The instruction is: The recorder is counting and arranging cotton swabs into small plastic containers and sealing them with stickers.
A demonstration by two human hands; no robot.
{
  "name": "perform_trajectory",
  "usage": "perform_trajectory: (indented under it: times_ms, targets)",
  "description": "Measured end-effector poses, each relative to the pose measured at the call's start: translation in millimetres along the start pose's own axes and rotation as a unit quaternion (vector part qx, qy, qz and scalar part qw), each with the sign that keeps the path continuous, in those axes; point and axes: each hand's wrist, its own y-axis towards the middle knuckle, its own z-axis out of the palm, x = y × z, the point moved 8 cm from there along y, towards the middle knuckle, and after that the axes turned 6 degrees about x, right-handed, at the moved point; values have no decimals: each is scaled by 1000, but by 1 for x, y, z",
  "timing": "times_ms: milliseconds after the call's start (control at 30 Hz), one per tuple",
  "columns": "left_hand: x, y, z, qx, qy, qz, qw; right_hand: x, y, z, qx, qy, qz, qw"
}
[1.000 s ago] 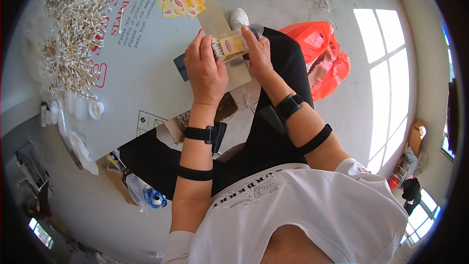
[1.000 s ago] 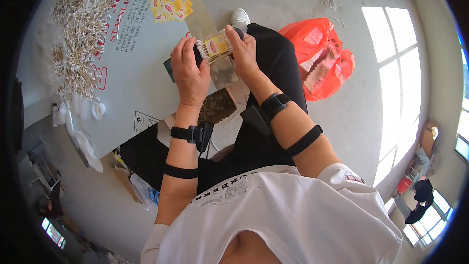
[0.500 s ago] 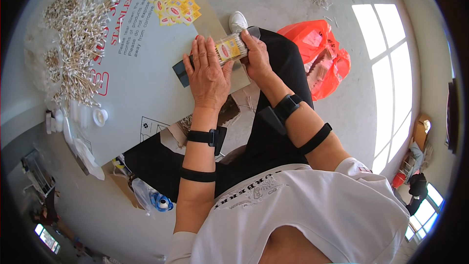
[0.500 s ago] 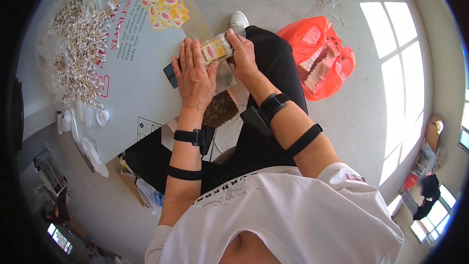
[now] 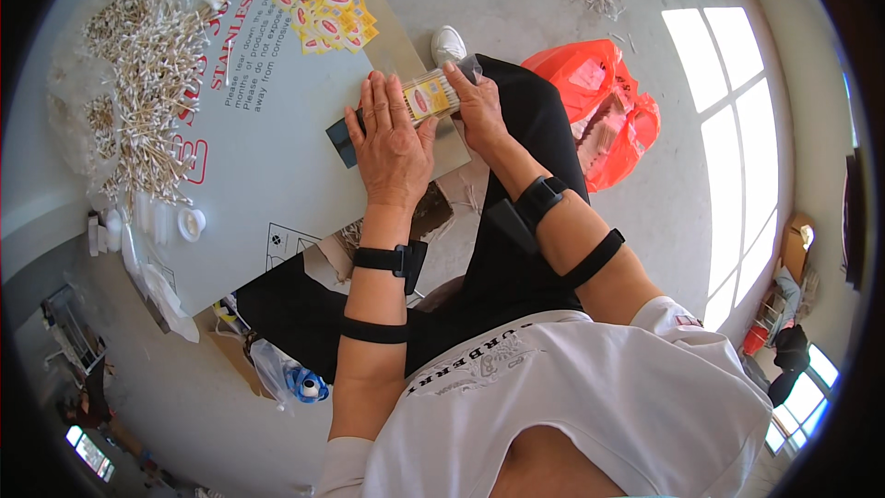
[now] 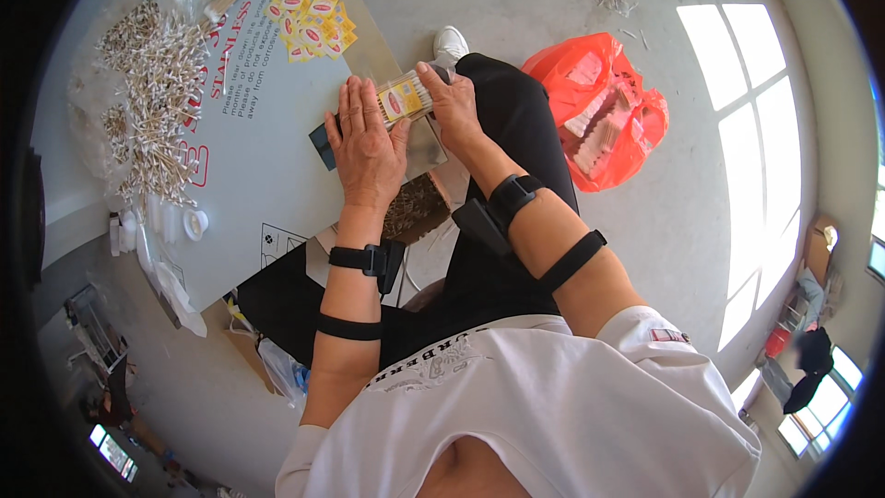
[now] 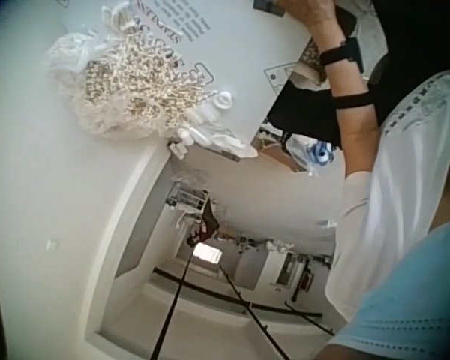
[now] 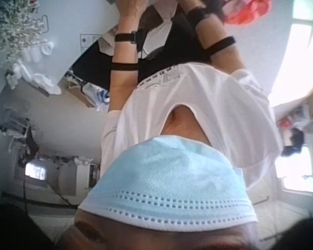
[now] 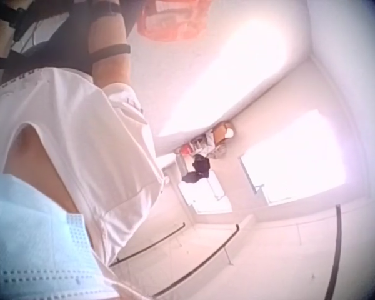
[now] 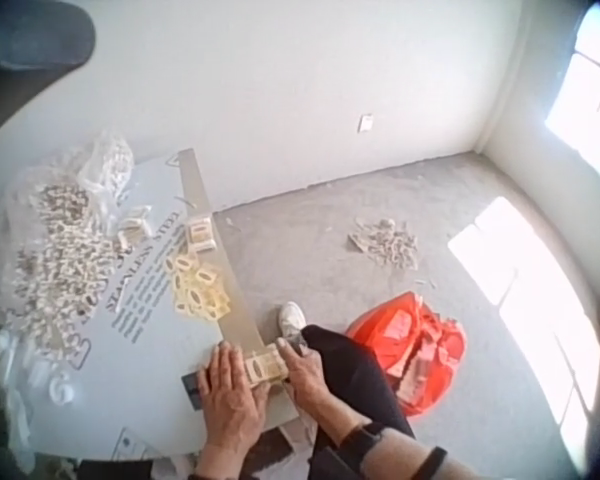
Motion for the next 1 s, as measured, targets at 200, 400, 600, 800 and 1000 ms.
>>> perform_trajectory:
  times_ms: [200, 400, 600, 800, 1000]
  targets:
    - [2, -2, 1, 0, -5, 3, 1000, -3, -7, 0, -1, 84, 64, 994]
    - [9, -13, -3, -16, 11, -59, 998, -5, 2, -7, 1, 74, 31, 997]
    - [11, -15, 3, 34, 43, -62, 997, 2, -2, 1, -2, -8, -42, 999]
    - [12, -15, 3, 39, 50, -66, 996, 18, -8, 3, -20, -196, -80, 977]
    - [14, -16, 4, 35, 41, -67, 996, -1, -13, -1, -45, 155, 76, 984]
